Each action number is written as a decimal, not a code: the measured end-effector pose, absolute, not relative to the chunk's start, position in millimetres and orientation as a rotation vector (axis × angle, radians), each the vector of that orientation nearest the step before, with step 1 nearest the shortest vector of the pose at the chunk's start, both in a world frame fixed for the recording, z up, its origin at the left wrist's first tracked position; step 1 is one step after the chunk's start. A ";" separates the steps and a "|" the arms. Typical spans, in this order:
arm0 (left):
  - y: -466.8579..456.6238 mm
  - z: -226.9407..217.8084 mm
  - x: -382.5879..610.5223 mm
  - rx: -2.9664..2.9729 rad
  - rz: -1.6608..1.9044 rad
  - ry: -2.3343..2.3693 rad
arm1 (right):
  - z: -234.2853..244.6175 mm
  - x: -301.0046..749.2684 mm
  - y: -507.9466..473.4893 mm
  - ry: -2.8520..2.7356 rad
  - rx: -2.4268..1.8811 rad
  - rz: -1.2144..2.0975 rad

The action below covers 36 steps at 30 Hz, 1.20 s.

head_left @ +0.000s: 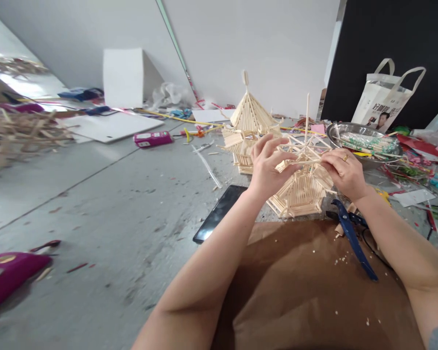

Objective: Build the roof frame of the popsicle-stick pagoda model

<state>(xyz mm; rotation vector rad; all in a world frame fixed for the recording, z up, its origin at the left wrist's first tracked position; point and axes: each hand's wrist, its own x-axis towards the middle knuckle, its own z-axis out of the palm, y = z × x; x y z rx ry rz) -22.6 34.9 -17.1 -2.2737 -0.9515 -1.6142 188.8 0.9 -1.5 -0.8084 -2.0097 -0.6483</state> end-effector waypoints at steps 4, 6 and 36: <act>33.9 -15.2 -25.8 -2.306 -1.598 -0.969 | -1.4 188.3 0.2 -2.011 -0.835 -0.638; 33.8 -15.2 -25.4 -2.308 -1.589 -0.975 | -1.6 188.6 0.6 -2.012 -0.843 -0.631; 56.6 -26.0 -51.9 -2.209 -1.483 -0.980 | -3.2 188.4 -3.5 -1.978 -0.815 -0.598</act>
